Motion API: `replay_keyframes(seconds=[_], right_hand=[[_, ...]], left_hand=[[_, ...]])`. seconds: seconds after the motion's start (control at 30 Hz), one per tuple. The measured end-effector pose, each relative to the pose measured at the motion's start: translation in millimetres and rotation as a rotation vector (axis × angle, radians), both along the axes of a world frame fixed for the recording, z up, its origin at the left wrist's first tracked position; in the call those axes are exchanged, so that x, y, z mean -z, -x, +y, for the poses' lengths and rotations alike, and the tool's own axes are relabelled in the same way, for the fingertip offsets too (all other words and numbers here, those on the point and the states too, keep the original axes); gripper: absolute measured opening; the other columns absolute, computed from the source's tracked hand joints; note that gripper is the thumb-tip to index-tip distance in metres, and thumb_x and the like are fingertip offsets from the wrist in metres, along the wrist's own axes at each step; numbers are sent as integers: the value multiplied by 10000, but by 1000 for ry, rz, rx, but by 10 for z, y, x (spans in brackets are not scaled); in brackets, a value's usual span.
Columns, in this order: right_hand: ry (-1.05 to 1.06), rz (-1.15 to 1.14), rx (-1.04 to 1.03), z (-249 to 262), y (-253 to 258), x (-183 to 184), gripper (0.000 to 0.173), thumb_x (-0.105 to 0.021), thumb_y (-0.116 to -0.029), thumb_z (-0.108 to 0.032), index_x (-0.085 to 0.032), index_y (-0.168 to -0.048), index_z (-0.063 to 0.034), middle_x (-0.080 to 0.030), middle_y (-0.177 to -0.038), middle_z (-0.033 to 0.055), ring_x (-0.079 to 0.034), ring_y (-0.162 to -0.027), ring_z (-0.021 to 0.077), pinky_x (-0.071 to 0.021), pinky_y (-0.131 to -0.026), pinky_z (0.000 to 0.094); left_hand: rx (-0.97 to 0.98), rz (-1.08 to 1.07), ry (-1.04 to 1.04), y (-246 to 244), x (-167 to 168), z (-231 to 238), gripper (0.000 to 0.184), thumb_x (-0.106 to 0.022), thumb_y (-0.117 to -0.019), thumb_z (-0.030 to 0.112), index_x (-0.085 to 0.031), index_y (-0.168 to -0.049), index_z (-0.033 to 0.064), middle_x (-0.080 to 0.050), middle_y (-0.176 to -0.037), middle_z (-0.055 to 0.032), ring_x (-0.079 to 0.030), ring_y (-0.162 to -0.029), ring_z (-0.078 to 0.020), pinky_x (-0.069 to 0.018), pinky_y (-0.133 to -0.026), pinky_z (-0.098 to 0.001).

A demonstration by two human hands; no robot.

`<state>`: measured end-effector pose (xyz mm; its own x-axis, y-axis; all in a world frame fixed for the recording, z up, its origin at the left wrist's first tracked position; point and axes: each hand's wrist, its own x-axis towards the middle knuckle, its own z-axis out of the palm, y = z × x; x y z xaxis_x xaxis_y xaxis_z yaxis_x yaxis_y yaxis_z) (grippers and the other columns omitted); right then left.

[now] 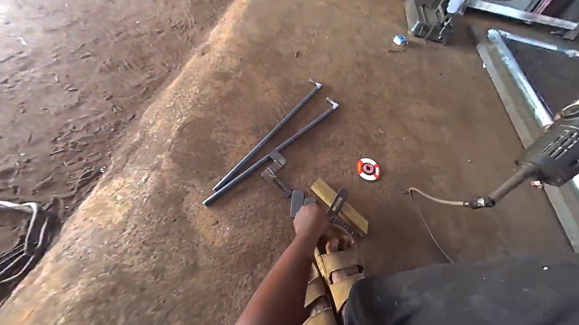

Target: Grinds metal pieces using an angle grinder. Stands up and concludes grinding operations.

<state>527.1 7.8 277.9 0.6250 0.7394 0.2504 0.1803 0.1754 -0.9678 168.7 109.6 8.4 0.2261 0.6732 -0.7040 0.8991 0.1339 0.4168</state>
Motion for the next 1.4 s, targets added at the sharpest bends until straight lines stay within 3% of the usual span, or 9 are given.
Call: replay_keyframes(seconds=[0.17, 0.47, 0.63, 0.7, 0.77, 0.87, 1.0, 1.2, 1.4], right_hand=[[224, 144, 94, 408, -147, 640, 363, -639, -881, -252, -578, -1238, -225, -696, -1106, -20, -700, -980, 150, -594, -828, 378], [603, 254, -134, 808, 166, 1508, 568, -703, -870, -221, -496, -1392, -130, -720, -1077, 166, -747, -880, 321, -641, -738, 518], [1145, -552, -249, 770, 444, 1496, 931, -931, -742, -228, -390, -1482, -66, -676, -1075, 251, -689, -937, 418, -560, -799, 644], [1304, -800, -345, 753, 688, 1496, 1034, -959, -700, -333, -372, -1521, -105, -684, -1073, 252, -686, -967, 449, -549, -819, 677], [1406, -808, -400, 680, 977, 1521, 984, -932, -724, -376, -414, -1518, -112, -696, -1112, 230, -690, -1013, 422, -545, -863, 659], [1447, -594, -390, 513, 1281, 1577, 971, -886, -779, -356, -365, -1545, -65, -684, -1180, 223, -684, -1077, 380, -545, -933, 606], [1439, -457, -322, 305, 1437, 1695, 1055, -870, -780, -325, -250, -1584, -39, -643, -1256, 244, -659, -1131, 381, -535, -958, 589], [1485, -377, -351, 243, 1648, 1706, 1205, -867, -783, -291, -59, -1653, -90, -604, -1352, 245, -627, -1208, 370, -514, -1008, 569], [1499, -354, -366, 287, 1668, 1701, 1157, -856, -790, -287, -104, -1637, -53, -597, -1355, 240, -617, -1221, 353, -508, -1022, 542]], left_hand=[[-46, -31, -61, -3, 168, -70, 261, -654, -974, 342, -762, -1102, 142, -735, -1126, -145, -699, -1081, -357, -565, -882, -611], [-170, -170, -104, 47, 172, -249, 308, -570, -1039, 335, -727, -1273, 213, -728, -1198, -55, -694, -1105, -265, -555, -962, -539], [-105, -636, 42, -327, -386, -876, 400, -579, -1032, 434, -729, -1232, 122, -753, -1090, -62, -721, -1006, -191, -579, -953, -458], [-129, -870, 335, -588, -531, -1068, 597, -571, -1016, 542, -619, -1378, 70, -724, -1194, -96, -704, -1074, -201, -566, -989, -452], [-202, -1009, 589, -755, -633, -1137, 881, -590, -992, 588, -266, -1617, 57, -572, -1454, -200, -615, -1281, -288, -501, -1086, -500], [-288, -1153, 721, -844, -645, -1107, 1084, -667, -963, 537, 69, -1652, 139, -423, -1580, -212, -560, -1357, -256, -493, -1106, -466], [-476, -1264, 775, -872, -525, -1175, 1158, -854, -839, 291, -1, -1599, 99, -602, -1302, -168, -703, -1038, -184, -608, -870, -376], [-642, -1379, 913, -779, -457, -1260, 1047, -831, -815, 92, -95, -1559, 68, -665, -1189, -165, -727, -1004, -221, -620, -892, -394], [-685, -1356, 923, -731, -517, -1229, 1041, -820, -830, 106, -88, -1571, 84, -674, -1173, -167, -731, -993, -223, -623, -878, -391]])
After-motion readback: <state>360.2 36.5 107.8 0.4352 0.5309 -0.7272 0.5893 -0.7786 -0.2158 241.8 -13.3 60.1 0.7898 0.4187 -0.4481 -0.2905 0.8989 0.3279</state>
